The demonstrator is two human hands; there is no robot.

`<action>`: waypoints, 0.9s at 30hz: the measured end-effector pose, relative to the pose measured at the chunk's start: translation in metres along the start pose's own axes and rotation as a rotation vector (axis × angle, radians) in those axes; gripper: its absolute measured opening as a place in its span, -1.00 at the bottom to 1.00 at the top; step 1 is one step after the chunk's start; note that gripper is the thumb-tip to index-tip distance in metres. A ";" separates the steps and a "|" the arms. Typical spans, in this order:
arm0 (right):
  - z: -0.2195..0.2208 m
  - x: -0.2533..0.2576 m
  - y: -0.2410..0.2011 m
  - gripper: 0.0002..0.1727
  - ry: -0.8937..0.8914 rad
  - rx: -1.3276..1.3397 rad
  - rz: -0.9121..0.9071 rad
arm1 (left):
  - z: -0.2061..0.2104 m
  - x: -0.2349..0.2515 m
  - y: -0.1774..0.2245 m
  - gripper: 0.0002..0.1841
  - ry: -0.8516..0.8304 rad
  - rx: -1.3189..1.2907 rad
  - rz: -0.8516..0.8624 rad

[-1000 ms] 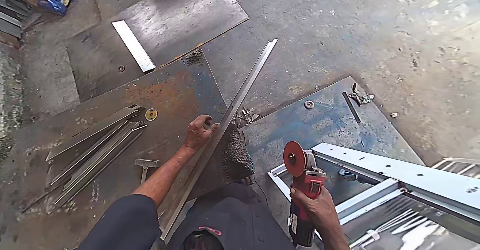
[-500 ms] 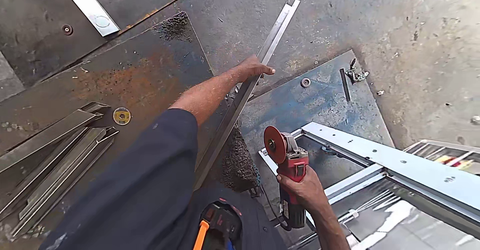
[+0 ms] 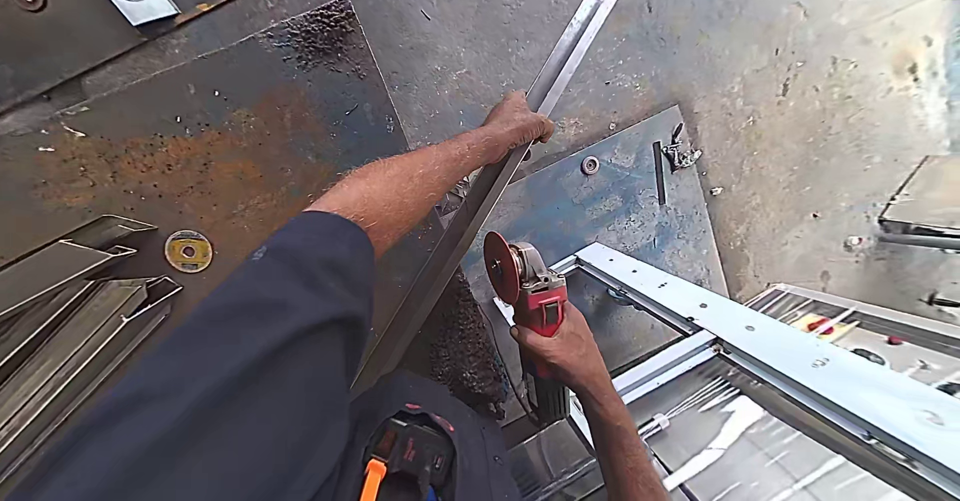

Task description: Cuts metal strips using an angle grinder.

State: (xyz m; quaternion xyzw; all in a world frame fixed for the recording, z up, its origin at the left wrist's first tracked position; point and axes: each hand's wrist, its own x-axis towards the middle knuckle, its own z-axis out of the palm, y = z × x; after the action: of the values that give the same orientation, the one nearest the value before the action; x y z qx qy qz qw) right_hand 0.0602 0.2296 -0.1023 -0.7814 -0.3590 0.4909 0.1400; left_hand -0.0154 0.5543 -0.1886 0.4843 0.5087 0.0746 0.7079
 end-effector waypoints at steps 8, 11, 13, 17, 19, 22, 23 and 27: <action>0.000 0.012 -0.009 -0.15 -0.012 -0.044 -0.014 | -0.001 0.001 -0.002 -0.30 -0.019 0.004 0.022; 0.001 0.013 -0.011 -0.16 -0.003 -0.044 -0.004 | -0.001 0.002 -0.002 -0.28 -0.013 0.026 0.023; 0.001 0.014 -0.013 -0.15 -0.004 -0.047 0.001 | -0.002 0.001 -0.002 -0.27 -0.014 0.034 0.019; -0.001 0.014 -0.013 -0.15 -0.002 -0.077 -0.002 | -0.002 0.002 -0.002 -0.30 -0.034 0.012 0.018; -0.001 0.014 -0.013 -0.15 -0.002 -0.081 -0.006 | -0.003 0.001 -0.002 -0.31 -0.036 0.012 0.014; 0.000 0.013 -0.013 -0.16 0.002 -0.096 -0.021 | -0.002 0.001 -0.001 -0.31 -0.035 0.031 0.013; 0.000 0.013 -0.013 -0.15 0.003 -0.098 -0.025 | -0.002 0.002 -0.002 -0.31 -0.033 0.034 0.014; 0.001 0.013 -0.015 -0.14 0.011 -0.101 -0.014 | -0.002 0.002 -0.002 -0.30 -0.037 0.035 0.017</action>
State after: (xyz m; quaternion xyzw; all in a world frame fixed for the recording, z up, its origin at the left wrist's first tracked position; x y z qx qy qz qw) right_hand 0.0561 0.2488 -0.1032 -0.7877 -0.3877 0.4669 0.1058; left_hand -0.0173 0.5558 -0.1916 0.5021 0.4927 0.0627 0.7080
